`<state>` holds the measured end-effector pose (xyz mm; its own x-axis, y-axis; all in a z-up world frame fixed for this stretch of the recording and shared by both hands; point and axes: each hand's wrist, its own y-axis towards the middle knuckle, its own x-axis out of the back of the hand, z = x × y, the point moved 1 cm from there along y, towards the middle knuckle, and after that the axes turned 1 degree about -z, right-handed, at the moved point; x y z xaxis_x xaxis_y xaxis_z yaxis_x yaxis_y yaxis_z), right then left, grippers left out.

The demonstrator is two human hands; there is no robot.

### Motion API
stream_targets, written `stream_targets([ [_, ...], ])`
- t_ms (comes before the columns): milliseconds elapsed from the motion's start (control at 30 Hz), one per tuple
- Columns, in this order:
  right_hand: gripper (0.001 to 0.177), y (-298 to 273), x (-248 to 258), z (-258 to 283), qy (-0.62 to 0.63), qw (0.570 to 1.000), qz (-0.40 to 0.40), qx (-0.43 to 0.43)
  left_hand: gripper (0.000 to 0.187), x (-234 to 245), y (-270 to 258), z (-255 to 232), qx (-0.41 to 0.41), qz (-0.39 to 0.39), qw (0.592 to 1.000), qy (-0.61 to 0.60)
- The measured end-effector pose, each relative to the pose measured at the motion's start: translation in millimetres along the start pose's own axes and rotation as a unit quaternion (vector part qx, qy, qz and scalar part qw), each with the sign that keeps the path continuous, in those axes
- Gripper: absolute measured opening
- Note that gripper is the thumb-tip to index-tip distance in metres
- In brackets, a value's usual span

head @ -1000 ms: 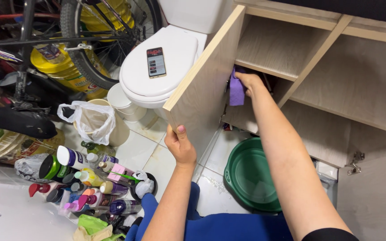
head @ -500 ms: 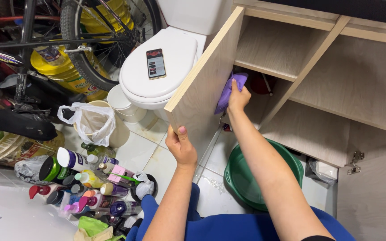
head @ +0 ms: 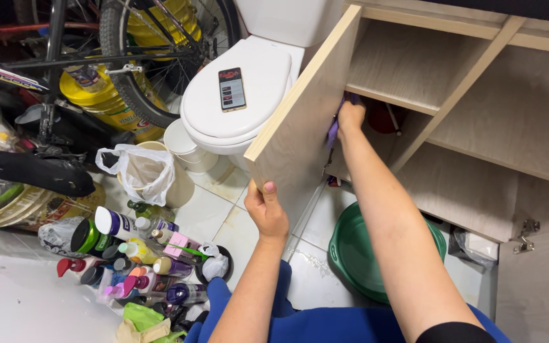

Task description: The person sits on the floor and cleans the inside of a bathroom cabinet. They place a package inside, then dip a purple cloth into a green basin of water and wipe the cabinet door and interior shelves.

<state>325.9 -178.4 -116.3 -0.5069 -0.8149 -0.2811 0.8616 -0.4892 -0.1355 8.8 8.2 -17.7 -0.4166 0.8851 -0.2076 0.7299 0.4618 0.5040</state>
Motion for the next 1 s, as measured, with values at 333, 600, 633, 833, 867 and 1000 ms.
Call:
stream_targets([
  [333, 0.039, 14, -1, -7, -0.031, 0.997, -0.044, 0.060, 0.055, -3, 3, -2, -0.021, -0.005, 1.000, 0.011],
  [600, 0.040, -18, -2, 5, -0.064, 0.992, -0.094, 0.051, 0.055, -1, 1, 2, -0.012, -0.006, 1.000, 0.009],
  [633, 0.038, -22, -3, 2, -0.052, 0.993, -0.094, 0.045, 0.056, -2, 1, 0, -0.021, -0.004, 1.000, 0.011],
  [833, 0.032, -31, -6, -22, 0.147, 0.988, -0.011, 0.046, 0.058, -3, 2, -5, -0.019, -0.001, 1.000, 0.004],
  [867, 0.032, -34, -6, -25, 0.171, 0.984, 0.003, 0.051, 0.058, -3, 1, -5, -0.014, -0.004, 1.000, 0.009],
  [1000, 0.038, -46, -3, -29, 0.197, 0.979, 0.015, 0.043, 0.058, -6, 2, -7, -0.022, -0.005, 1.000, 0.010],
])
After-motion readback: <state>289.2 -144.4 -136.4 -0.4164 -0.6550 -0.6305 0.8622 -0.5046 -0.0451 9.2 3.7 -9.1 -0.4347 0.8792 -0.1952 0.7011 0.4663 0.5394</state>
